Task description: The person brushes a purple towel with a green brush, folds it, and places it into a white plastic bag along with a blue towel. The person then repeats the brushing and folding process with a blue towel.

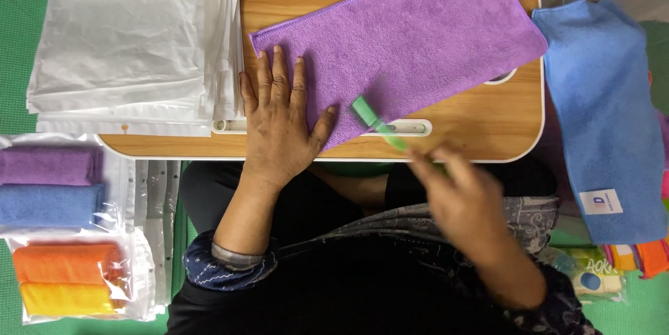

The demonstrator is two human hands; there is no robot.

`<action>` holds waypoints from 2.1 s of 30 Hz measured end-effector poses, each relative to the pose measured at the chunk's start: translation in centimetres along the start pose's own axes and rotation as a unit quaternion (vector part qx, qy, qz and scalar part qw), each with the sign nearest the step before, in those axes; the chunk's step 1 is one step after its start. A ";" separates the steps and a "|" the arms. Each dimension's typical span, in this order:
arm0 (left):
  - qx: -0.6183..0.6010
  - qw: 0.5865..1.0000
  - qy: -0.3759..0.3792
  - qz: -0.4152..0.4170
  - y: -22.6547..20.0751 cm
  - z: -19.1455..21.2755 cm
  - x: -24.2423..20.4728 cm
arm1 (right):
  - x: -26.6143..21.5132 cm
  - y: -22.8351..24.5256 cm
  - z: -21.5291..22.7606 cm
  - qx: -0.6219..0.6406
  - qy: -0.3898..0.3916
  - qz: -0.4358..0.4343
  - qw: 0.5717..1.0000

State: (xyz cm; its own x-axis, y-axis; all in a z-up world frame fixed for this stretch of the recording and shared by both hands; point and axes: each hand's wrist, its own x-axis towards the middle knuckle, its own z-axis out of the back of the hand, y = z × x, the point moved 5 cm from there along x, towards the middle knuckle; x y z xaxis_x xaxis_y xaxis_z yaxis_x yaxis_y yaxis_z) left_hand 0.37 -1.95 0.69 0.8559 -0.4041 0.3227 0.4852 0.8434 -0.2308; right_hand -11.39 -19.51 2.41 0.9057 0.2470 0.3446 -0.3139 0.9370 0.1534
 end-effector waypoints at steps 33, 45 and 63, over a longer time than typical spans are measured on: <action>-0.015 1.000 0.023 0.002 0.2 -0.1 0.2 | 0.3 -5.9 2.1 0.029 -0.060 -0.117 0.991; -0.008 1.000 0.014 0.000 0.1 0.0 0.1 | 0.4 -9.5 0.8 -0.048 -0.052 -0.180 0.981; -0.005 1.000 0.002 0.001 0.2 -0.2 0.1 | 1.7 -9.6 -0.2 -0.023 -0.049 -0.142 0.988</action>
State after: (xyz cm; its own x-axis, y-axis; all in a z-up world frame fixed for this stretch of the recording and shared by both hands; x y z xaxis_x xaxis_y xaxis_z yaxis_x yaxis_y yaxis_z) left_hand 0.57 -1.84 0.48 0.8577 -0.4032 0.3189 0.4848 0.8408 -0.2408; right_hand -6.73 -28.05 1.30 0.9231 -0.0511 0.3812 -0.0352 0.9758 0.2159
